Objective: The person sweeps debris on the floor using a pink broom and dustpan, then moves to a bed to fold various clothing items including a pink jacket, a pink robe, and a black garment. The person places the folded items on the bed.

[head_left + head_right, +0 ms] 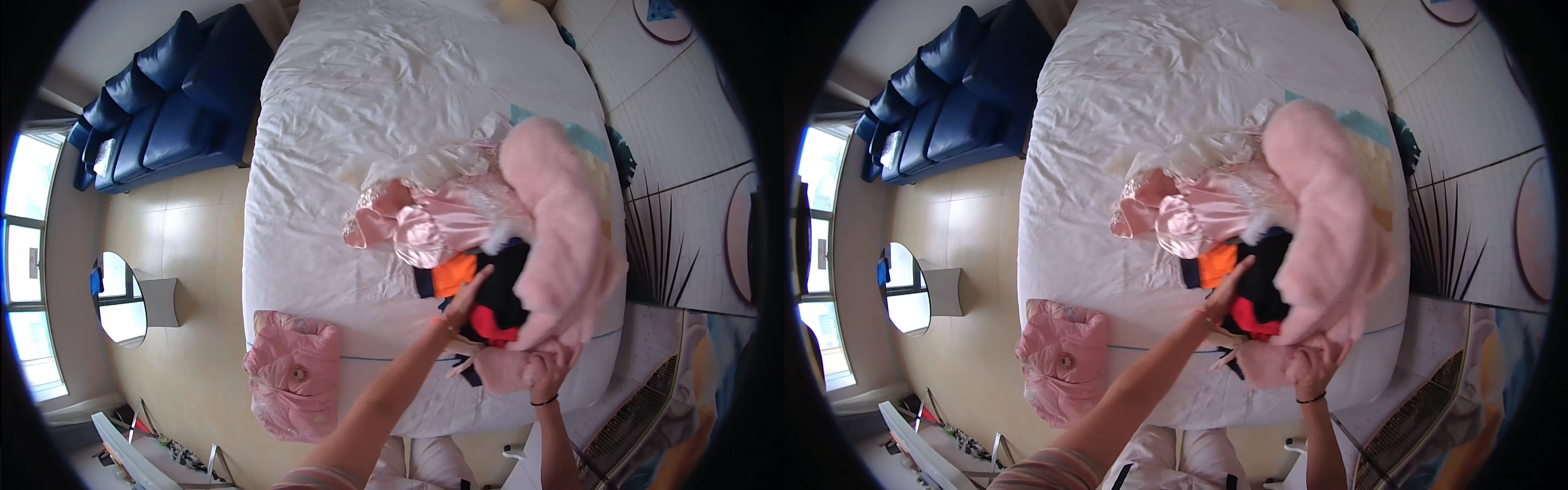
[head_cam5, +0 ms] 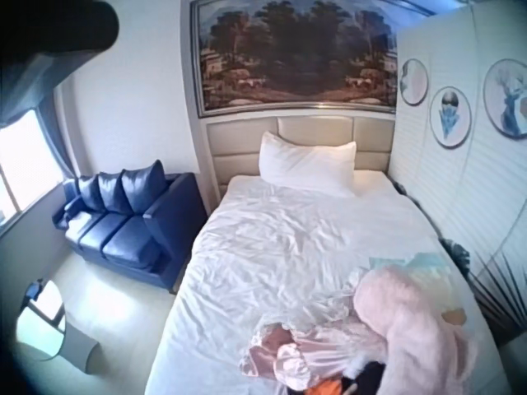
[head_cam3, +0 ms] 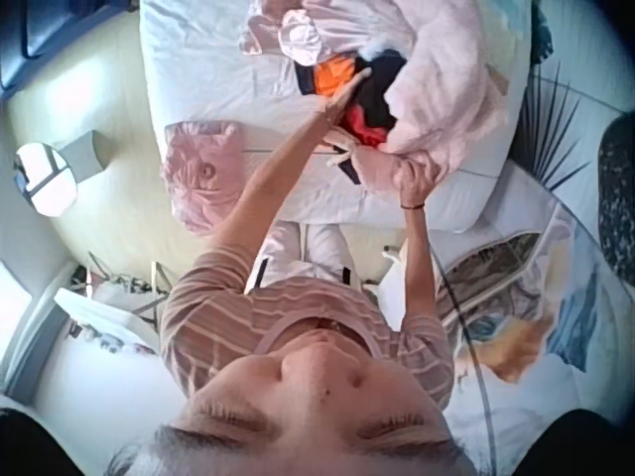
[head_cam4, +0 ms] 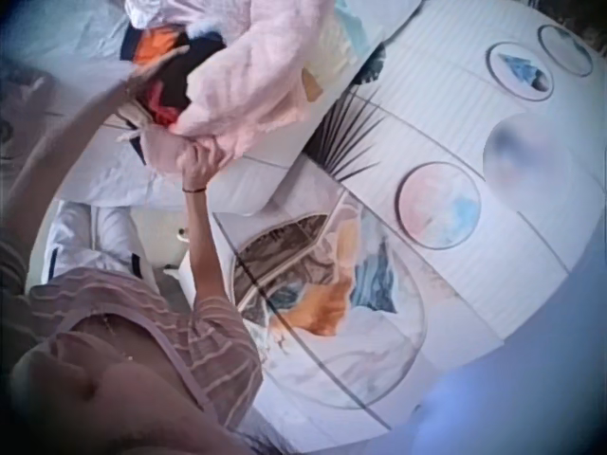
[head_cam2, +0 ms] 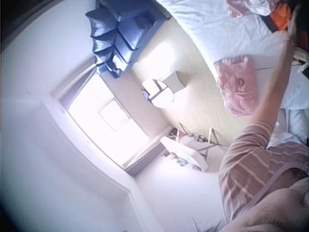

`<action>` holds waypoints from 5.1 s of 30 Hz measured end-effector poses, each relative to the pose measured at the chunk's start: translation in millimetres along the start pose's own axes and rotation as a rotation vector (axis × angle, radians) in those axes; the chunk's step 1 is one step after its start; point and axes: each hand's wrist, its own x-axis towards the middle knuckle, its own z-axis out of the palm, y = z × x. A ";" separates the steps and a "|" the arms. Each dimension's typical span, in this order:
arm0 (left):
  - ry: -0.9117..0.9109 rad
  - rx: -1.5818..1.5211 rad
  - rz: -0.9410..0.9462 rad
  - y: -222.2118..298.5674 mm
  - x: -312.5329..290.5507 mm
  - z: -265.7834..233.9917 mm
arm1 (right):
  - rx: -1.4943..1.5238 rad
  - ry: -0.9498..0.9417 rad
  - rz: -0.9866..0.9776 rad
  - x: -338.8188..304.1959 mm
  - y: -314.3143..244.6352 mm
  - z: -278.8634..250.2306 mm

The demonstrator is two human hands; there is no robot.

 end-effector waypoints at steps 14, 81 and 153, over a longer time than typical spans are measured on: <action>-0.132 0.567 -0.169 -153.6 -37.4 71.6 | 0.476 0.379 0.741 34.0 166.7 -189.1; 0.283 1.834 0.920 26.8 -546.4 120.0 | 1.102 -0.450 -0.299 37.2 -75.3 -238.9; 1.272 -0.582 1.054 -335.1 -435.8 -103.9 | 1.650 -0.757 0.937 32.2 21.9 56.7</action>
